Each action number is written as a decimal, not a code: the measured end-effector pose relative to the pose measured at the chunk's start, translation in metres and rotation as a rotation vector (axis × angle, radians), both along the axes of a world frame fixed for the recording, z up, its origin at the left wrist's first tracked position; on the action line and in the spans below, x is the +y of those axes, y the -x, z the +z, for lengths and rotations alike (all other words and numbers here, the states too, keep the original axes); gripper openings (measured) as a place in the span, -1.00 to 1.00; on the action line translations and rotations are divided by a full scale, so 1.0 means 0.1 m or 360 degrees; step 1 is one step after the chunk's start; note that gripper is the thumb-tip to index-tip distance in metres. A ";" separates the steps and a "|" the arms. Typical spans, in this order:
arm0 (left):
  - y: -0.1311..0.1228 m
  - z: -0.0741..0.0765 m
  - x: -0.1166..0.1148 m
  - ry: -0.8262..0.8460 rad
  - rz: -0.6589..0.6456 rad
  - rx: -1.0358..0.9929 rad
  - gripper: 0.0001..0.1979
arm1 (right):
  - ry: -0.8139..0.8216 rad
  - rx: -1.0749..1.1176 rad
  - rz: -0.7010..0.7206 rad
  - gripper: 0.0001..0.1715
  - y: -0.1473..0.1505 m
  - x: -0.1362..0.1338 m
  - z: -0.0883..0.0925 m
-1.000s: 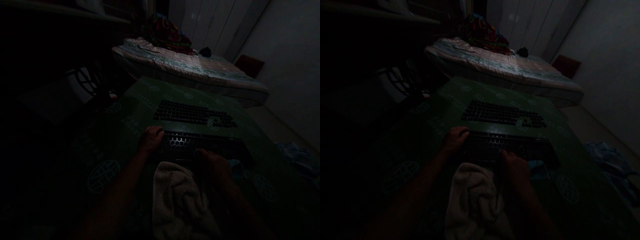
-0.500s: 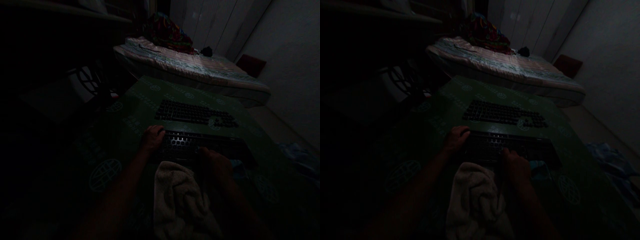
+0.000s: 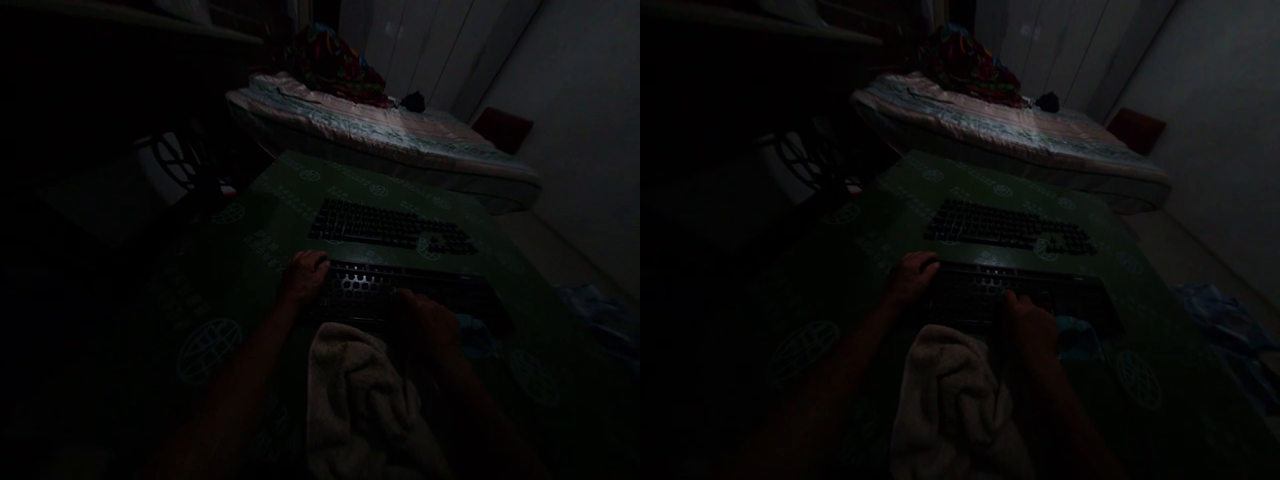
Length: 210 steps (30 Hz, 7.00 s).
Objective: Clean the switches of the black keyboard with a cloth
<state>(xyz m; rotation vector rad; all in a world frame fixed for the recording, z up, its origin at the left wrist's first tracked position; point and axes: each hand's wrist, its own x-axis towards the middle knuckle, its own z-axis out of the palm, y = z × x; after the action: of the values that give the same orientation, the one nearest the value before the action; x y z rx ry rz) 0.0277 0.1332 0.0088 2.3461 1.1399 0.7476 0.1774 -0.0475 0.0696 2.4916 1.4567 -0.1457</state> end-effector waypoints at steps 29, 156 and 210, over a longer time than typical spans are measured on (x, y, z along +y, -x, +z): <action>-0.01 -0.03 0.00 -0.0015 0.0012 -0.0013 -0.77 | 0.0073 -0.0007 -0.0168 -0.73 -0.06 0.04 0.02; -0.01 -0.03 0.00 -0.0050 0.0006 -0.0008 -0.77 | 0.0047 -0.0008 0.0052 -0.72 -0.03 0.12 0.06; -0.02 -0.02 0.01 -0.0027 -0.0006 -0.0016 -0.77 | 0.0297 0.0090 0.0212 -0.69 -0.09 0.32 0.39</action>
<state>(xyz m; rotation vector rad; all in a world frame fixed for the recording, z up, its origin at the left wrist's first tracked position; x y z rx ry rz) 0.0301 0.1339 0.0066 2.3550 1.1285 0.7696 0.1865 -0.0153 0.1084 2.2530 1.5490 -0.3143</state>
